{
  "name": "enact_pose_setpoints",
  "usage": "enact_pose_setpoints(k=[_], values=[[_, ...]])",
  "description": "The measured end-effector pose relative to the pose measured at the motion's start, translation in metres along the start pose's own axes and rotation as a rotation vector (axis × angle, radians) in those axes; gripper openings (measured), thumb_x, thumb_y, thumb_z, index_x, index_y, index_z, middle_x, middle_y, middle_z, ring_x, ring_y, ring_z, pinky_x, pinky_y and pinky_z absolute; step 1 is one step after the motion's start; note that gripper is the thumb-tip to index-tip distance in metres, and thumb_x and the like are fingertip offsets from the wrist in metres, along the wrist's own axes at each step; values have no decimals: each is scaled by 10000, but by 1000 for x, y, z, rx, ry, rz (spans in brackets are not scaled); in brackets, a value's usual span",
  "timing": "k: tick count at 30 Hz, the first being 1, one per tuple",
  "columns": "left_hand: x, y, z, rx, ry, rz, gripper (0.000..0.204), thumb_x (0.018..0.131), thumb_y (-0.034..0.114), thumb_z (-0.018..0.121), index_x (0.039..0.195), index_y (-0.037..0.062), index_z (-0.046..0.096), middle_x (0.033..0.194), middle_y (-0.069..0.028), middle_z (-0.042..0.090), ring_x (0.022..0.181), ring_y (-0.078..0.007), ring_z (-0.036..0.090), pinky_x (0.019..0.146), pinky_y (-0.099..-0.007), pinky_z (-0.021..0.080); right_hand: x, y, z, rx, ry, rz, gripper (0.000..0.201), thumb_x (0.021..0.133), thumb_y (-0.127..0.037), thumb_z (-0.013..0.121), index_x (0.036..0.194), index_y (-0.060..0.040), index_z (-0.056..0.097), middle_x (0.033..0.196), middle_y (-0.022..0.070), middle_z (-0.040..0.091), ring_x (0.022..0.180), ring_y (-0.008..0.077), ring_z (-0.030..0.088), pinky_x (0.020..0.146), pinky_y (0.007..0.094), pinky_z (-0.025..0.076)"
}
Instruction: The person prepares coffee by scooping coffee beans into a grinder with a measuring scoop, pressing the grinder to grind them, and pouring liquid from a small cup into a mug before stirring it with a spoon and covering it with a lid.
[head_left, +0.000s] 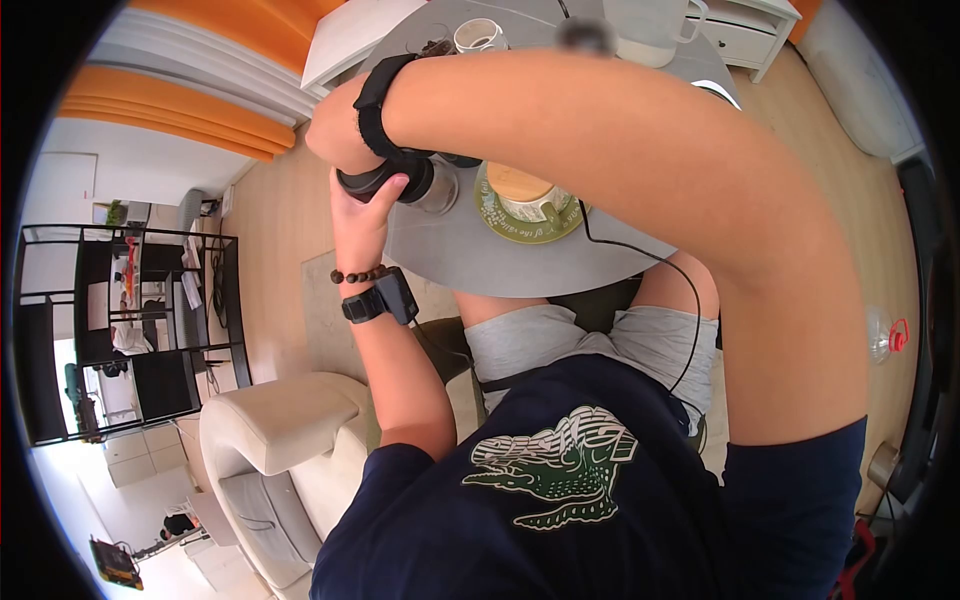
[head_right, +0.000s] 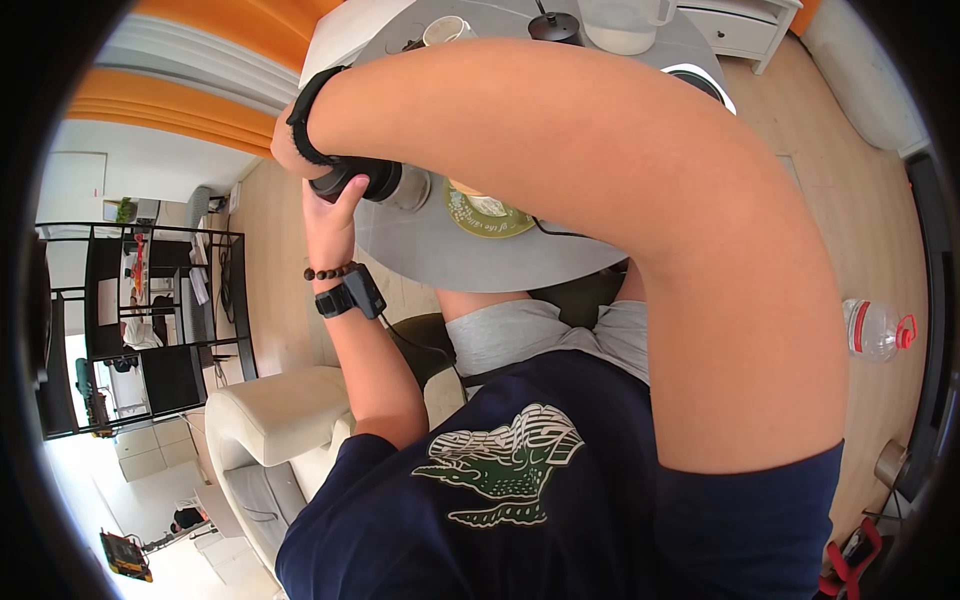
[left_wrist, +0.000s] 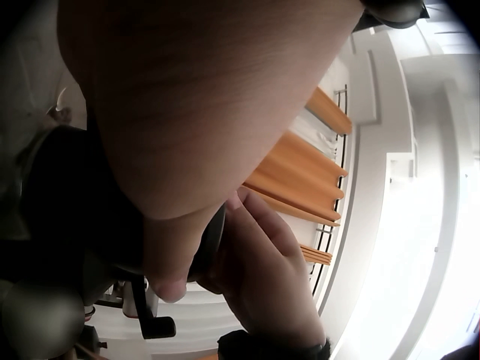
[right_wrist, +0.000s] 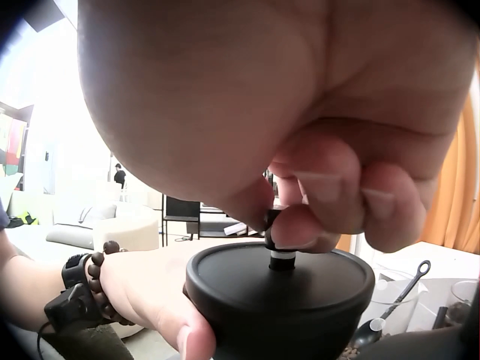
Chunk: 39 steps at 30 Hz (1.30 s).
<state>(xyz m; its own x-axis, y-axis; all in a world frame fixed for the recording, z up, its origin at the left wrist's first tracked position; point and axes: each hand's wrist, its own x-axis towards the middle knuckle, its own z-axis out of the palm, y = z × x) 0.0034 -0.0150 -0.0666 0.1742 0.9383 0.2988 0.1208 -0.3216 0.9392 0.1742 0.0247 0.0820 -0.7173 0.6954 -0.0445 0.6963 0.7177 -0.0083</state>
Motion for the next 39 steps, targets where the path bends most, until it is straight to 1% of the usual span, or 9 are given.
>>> enact_pose_setpoints(k=[3, 5, 21, 23, 27, 29, 32, 35, 39], values=[[-1, 2, 5, -3, 35, 20, 755, 947, 80, 919, 1577, -11, 514, 1439, -108, 706, 1291, -201, 682, 1138, -380, 531, 13, 2, 13, 3, 22, 32, 352, 889, -178, 767, 1182, -18, 881, 1146, 208, 850, 1059, 409, 811, 884, 534, 654], [-4, 3, 6, 15, 33, -11, 729, 990, 93, 894, 1608, -1, 519, 1525, -95, 670, 1396, -218, 634, 1231, -405, 468, 20, 1, 18, 14, 35, 81, 360, 875, -168, 779, 1190, -29, 885, 1160, 204, 851, 1063, 405, 810, 897, 534, 653], [-10, -3, 27, -7, 205, 40, 704, 992, 99, 894, 1581, 3, 520, 1475, -92, 685, 1343, -207, 664, 1182, -390, 507, 45, -1, 19, -130, -174, 91, 353, 939, -216, 788, 1231, -36, 872, 1211, 207, 836, 1095, 417, 797, 926, 540, 641], [-10, -3, 20, 19, 121, 1, 925, 941, 87, 937, 1682, 6, 391, 1531, -122, 639, 1380, -219, 643, 1184, -406, 521, 46, 3, 23, -146, -202, 83, 352, 952, -224, 787, 1237, -36, 869, 1215, 209, 834, 1098, 419, 796, 927, 541, 640], [-8, 1, 9, -52, 64, -20, 985, 920, 86, 950, 1707, 7, 363, 1522, -116, 638, 1374, -217, 643, 1175, -401, 523, 39, 10, 20, -176, -238, 74, 350, 970, -236, 787, 1246, -36, 866, 1221, 212, 832, 1101, 422, 794, 929, 544, 638], [-3, -3, -2, -96, 8, -59, 1027, 906, 63, 946, 1730, 13, 335, 1524, -111, 628, 1375, -224, 645, 1179, -403, 524, 18, 17, 11, 7, -111, -72, 340, 1076, -292, 729, 1227, -14, 852, 1205, 218, 828, 1102, 433, 787, 925, 564, 626], [2, -4, -10, -153, -77, -70, 1048, 892, 42, 942, 1739, 18, 326, 1539, -111, 614, 1380, -230, 645, 1184, -406, 525, 16, 21, 13, -6, -97, -105, 371, 1138, -320, 667, 1254, -2, 819, 1186, 206, 824, 1112, 440, 777, 945, 576, 614], [2, 1, -9, -131, -109, -56, 840, 924, 50, 885, 1642, 32, 449, 1518, -76, 629, 1391, -217, 613, 1233, -413, 455, -6, 13, -6, 48, -116, -102, 394, 1150, -325, 642, 1298, 14, 778, 1197, 205, 813, 1135, 439, 769, 962, 578, 605], [1, -1, -7, -119, -111, -50, 824, 924, 46, 889, 1627, 30, 460, 1506, -78, 636, 1387, -212, 614, 1230, -414, 459, -1, 12, -4, 11, -127, -104, 425, 1157, -345, 630, 1363, 10, 738, 1222, 205, 804, 1151, 440, 759, 979, 574, 596]])
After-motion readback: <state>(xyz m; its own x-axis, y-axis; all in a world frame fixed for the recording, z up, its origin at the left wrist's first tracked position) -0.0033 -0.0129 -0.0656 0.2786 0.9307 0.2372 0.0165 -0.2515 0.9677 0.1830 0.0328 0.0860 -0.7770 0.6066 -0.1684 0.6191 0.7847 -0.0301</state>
